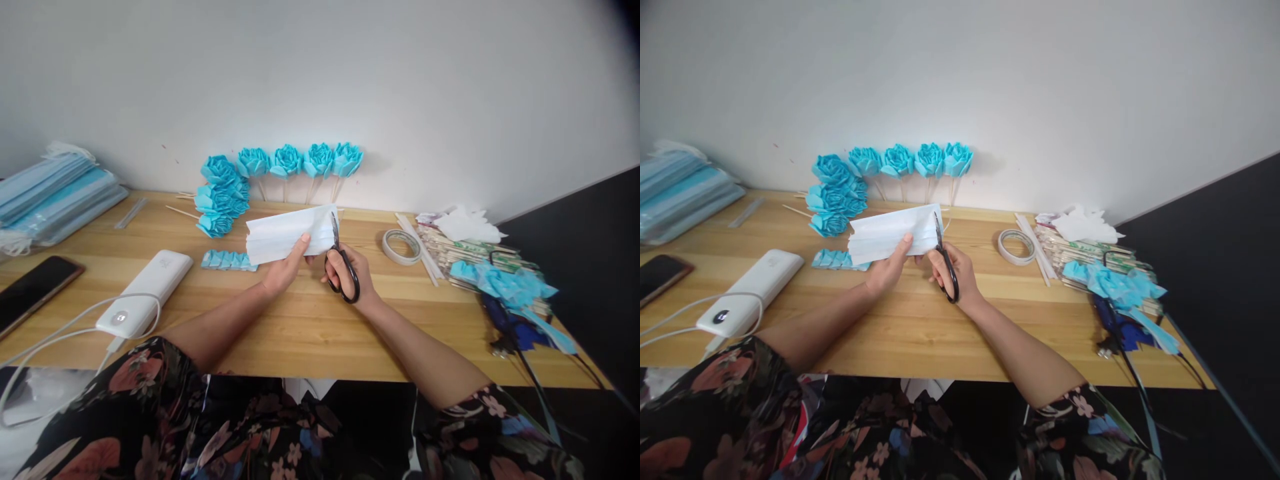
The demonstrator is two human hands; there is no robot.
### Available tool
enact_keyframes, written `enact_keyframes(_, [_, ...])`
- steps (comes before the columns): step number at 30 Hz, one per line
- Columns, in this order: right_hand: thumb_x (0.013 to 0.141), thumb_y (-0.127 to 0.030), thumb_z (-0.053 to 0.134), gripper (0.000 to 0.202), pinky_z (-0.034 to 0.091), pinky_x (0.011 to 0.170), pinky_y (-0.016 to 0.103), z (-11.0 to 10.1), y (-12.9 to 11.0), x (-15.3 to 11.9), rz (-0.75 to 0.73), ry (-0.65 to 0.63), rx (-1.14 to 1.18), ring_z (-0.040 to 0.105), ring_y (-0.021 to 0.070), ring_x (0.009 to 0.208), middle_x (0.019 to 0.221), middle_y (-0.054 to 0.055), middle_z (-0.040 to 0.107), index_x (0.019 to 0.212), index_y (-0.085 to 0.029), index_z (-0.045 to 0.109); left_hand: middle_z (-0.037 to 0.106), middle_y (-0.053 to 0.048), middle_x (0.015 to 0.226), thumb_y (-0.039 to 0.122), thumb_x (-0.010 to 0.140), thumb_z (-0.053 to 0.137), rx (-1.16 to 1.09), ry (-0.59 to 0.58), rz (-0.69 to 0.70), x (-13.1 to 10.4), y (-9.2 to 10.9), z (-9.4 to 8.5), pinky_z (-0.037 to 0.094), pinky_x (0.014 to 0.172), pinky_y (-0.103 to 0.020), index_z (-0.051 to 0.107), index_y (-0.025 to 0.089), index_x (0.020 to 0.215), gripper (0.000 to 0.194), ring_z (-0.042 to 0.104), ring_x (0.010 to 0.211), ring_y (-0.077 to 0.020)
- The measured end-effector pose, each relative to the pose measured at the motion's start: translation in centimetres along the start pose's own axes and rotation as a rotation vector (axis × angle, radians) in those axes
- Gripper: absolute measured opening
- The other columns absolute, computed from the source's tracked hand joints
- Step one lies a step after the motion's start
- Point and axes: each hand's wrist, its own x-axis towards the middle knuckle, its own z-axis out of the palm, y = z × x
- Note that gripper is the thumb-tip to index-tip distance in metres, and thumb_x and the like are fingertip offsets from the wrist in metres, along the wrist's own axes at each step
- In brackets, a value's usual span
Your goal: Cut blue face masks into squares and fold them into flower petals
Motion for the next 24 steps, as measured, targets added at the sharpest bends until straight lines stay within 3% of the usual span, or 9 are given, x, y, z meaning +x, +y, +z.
enact_keyframes(18, [0.087, -0.065, 0.063, 0.048, 0.055, 0.049, 0.023, 0.1, -0.1, 0.0, -0.001, 0.006, -0.038, 0.040, 0.0049, 0.037, 0.049, -0.009, 0.048, 0.070, -0.021, 0.053, 0.064, -0.004, 0.071, 0.057, 0.099, 0.039, 0.023, -0.021, 0.014, 0.0, -0.3, -0.2, 0.050, 0.096, -0.036, 0.052, 0.023, 0.058, 0.055, 0.062, 0.079, -0.0211])
enact_keyframes(24, [0.087, -0.065, 0.063, 0.045, 0.055, 0.051, 0.024, 0.1, 0.1, 0.0, 0.002, -0.011, -0.043, 0.040, 0.0059, 0.038, 0.050, -0.009, 0.047, 0.077, -0.021, 0.058, 0.067, -0.004, 0.074, 0.061, 0.089, 0.059, -0.119, 0.060, -0.053, 0.2, -1.6, 0.5, 0.054, 0.090, -0.038, 0.060, 0.021, 0.070, 0.045, 0.064, 0.079, -0.0223])
